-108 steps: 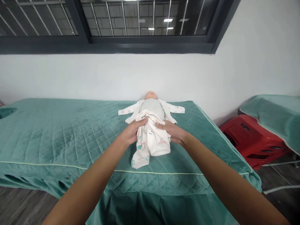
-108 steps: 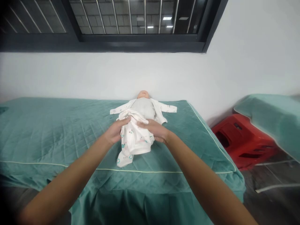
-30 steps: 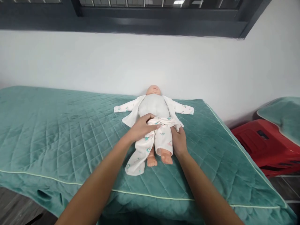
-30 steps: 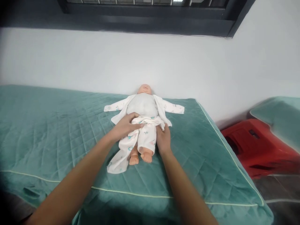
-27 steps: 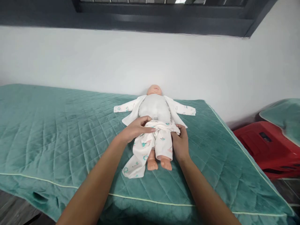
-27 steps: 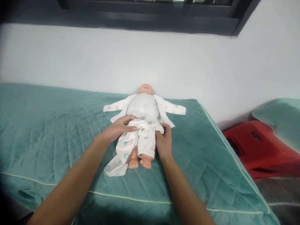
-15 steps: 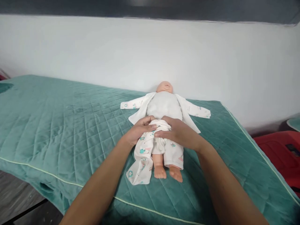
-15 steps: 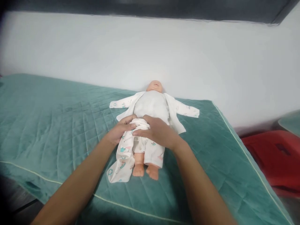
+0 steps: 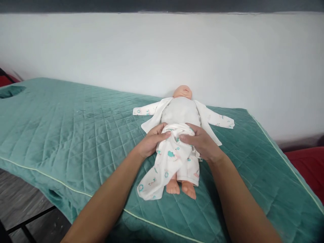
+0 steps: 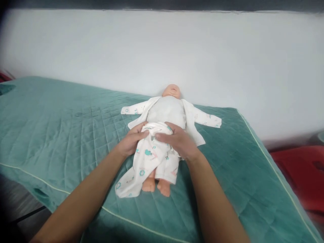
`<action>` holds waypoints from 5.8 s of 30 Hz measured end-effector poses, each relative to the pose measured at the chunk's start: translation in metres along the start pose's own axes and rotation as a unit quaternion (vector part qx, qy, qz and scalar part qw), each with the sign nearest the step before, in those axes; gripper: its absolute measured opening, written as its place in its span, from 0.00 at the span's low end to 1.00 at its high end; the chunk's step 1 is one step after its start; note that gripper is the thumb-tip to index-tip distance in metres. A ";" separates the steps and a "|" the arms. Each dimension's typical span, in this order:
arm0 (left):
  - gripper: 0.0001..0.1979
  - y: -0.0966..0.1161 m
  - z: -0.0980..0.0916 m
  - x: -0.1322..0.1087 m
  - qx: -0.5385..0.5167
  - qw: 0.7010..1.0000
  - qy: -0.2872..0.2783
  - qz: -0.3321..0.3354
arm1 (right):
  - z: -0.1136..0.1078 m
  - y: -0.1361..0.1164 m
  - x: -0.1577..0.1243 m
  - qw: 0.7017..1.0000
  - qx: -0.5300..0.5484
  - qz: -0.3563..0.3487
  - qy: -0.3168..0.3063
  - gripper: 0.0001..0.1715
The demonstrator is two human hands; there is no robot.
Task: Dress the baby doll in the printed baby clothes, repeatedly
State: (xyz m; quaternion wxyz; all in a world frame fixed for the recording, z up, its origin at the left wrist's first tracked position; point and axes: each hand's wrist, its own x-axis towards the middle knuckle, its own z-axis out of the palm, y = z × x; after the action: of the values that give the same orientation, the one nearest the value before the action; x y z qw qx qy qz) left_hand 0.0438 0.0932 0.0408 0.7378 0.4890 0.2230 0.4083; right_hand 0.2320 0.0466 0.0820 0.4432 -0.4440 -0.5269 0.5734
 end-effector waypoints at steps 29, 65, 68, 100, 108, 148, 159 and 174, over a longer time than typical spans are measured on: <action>0.20 0.000 0.005 -0.012 -0.028 0.998 0.058 -0.025 | 0.009 -0.008 -0.005 0.976 -0.181 -0.014 -0.123 0.23; 0.21 0.008 0.066 -0.081 -0.006 0.991 0.122 -0.054 | -0.009 -0.005 -0.009 0.973 -0.168 -0.049 -0.151 0.18; 0.21 0.008 0.096 -0.104 -0.026 0.981 0.177 -0.072 | -0.009 -0.005 -0.007 0.957 -0.231 -0.077 -0.154 0.15; 0.13 -0.034 0.084 -0.170 0.066 0.941 0.315 -0.107 | 0.004 -0.003 -0.012 0.857 -0.475 -0.061 -0.193 0.21; 0.15 -0.042 0.073 -0.161 0.103 0.957 0.268 -0.029 | -0.004 -0.004 -0.014 0.902 -0.368 -0.068 -0.214 0.20; 0.09 -0.007 -0.015 -0.036 0.376 0.903 0.095 0.186 | -0.018 0.001 -0.012 0.986 -0.141 -0.094 -0.005 0.20; 0.17 0.022 -0.008 0.020 0.377 0.906 0.143 0.127 | -0.017 0.009 -0.009 0.990 -0.123 -0.066 0.027 0.15; 0.14 0.000 -0.078 0.086 0.561 0.771 0.301 0.022 | -0.019 0.003 -0.006 0.981 -0.010 -0.077 0.180 0.08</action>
State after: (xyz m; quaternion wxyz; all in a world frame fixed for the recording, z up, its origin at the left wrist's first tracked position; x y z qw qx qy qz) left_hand 0.0359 0.2061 0.0142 0.2187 0.6728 0.6122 0.3533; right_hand 0.2517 0.0446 0.0786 0.5691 -0.5027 -0.4769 0.4427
